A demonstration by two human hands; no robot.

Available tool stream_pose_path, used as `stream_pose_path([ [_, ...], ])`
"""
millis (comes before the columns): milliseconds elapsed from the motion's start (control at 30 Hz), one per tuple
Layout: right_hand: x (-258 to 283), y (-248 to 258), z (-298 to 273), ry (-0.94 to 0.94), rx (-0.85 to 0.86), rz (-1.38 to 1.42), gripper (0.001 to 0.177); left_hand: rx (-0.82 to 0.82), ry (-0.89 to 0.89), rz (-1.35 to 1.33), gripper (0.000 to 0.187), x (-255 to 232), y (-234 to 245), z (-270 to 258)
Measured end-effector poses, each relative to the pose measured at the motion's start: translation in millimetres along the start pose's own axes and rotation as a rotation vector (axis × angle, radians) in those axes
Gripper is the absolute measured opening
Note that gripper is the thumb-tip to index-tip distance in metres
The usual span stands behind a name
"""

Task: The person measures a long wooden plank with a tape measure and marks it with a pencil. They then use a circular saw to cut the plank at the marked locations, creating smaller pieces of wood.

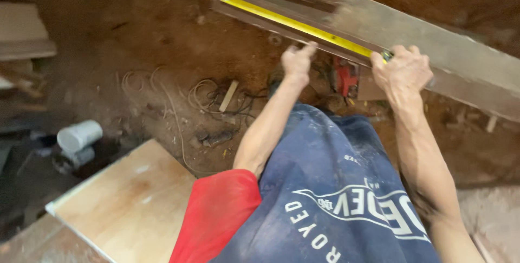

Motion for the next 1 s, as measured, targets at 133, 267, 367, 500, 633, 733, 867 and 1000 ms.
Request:
stream_pose_path([
  [133,-1.6,2.1,-3.7,-0.028,0.006,0.029,0.042,0.060,0.055,-0.046,0.023,-12.1,6.7,14.8],
  [267,33.3,-20.6,7.1,-0.124,0.230,-0.004,0.049,0.097,0.044,0.028,0.023,-18.7,19.2,27.5],
  [367,50.3,-26.1,9.1,-0.113,0.207,0.072,0.048,0.162,0.053,0.027,0.021,-28.2,23.8,18.3],
  [500,36.7,-28.1,8.7,-0.117,0.127,0.159,0.048,0.198,0.044,0.212,0.023,-38.9,23.7,-2.1],
  [633,1.6,-28.3,1.8,-0.081,-0.012,0.132,0.046,0.077,-0.244,0.620,0.035,-46.3,15.7,-33.0],
  [733,-49.5,-30.2,-5.9,-0.079,-0.037,0.073,0.045,0.146,-0.543,0.860,0.034,-51.0,-7.0,-63.0],
  [867,-152.5,-25.3,-17.2,-0.022,-0.207,-0.093,0.043,0.473,-1.218,1.152,0.044,-61.7,-54.5,-104.7],
  [1000,-247.9,-15.0,-26.0,0.037,-0.359,-0.178,0.038,0.760,-1.256,1.318,0.070,-43.9,-111.3,-125.2],
])
Point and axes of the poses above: each hand's wrist, its own z-axis towards the middle knuckle, its own y-axis out of the back of the hand, x = y × z, the point moved 3 cm from there along z, towards the middle knuckle, and after that the axes turned 5 degrees about -y, right-handed, at the moved point
